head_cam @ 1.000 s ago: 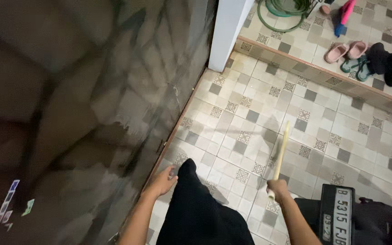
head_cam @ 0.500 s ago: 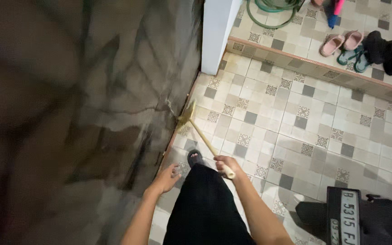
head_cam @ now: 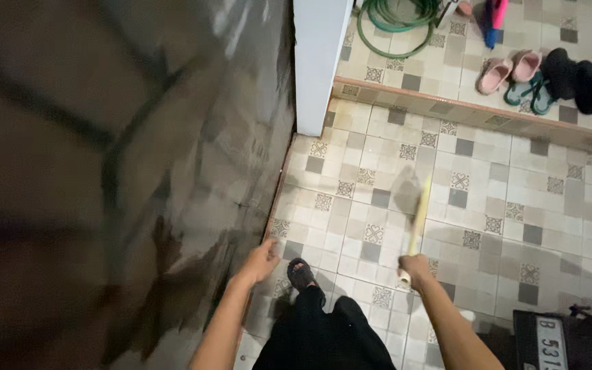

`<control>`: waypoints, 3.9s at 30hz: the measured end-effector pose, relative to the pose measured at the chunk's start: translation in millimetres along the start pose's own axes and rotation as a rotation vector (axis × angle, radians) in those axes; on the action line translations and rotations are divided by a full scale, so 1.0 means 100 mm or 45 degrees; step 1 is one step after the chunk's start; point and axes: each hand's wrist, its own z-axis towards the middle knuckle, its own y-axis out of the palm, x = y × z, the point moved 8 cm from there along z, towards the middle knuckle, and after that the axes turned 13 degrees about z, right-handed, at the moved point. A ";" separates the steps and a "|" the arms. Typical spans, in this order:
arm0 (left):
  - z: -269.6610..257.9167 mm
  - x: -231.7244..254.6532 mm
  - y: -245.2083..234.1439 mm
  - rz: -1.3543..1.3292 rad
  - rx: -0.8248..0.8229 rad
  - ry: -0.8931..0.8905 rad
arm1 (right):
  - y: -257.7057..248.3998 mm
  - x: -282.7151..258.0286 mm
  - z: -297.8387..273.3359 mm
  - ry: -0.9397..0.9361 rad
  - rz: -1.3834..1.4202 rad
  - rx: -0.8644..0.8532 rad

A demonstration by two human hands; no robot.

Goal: The person sweeps the floor around several parked motorcycles, a bicycle, and various storage items using a broom, moving the broom across the tiled surface in a large garage or storage area.

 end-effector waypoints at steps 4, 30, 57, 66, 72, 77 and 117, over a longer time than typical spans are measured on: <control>0.25 0.09 -0.27 0.096 0.020 0.014 | 0.98 -0.15 0.00 0.565 0.938 -0.146; 0.62 0.34 -0.60 0.188 -0.182 -0.180 | 0.56 -0.67 1.19 0.302 0.642 -0.033; 0.77 0.31 -0.29 -0.134 -0.082 -0.235 | 0.26 -0.82 0.71 0.360 0.315 -0.600; 0.90 0.84 -0.60 0.122 -0.053 -0.100 | -0.06 -0.55 0.86 0.072 -0.079 -0.091; 0.91 1.08 -0.73 0.222 -0.129 -0.142 | 1.00 -0.72 0.63 0.230 0.233 -0.563; 1.13 1.43 -0.71 0.235 -0.128 -0.076 | 1.08 -0.62 0.47 0.931 1.254 -0.766; 5.41 8.75 0.40 0.204 0.309 1.180 | -5.74 -2.59 3.97 0.039 1.804 -0.409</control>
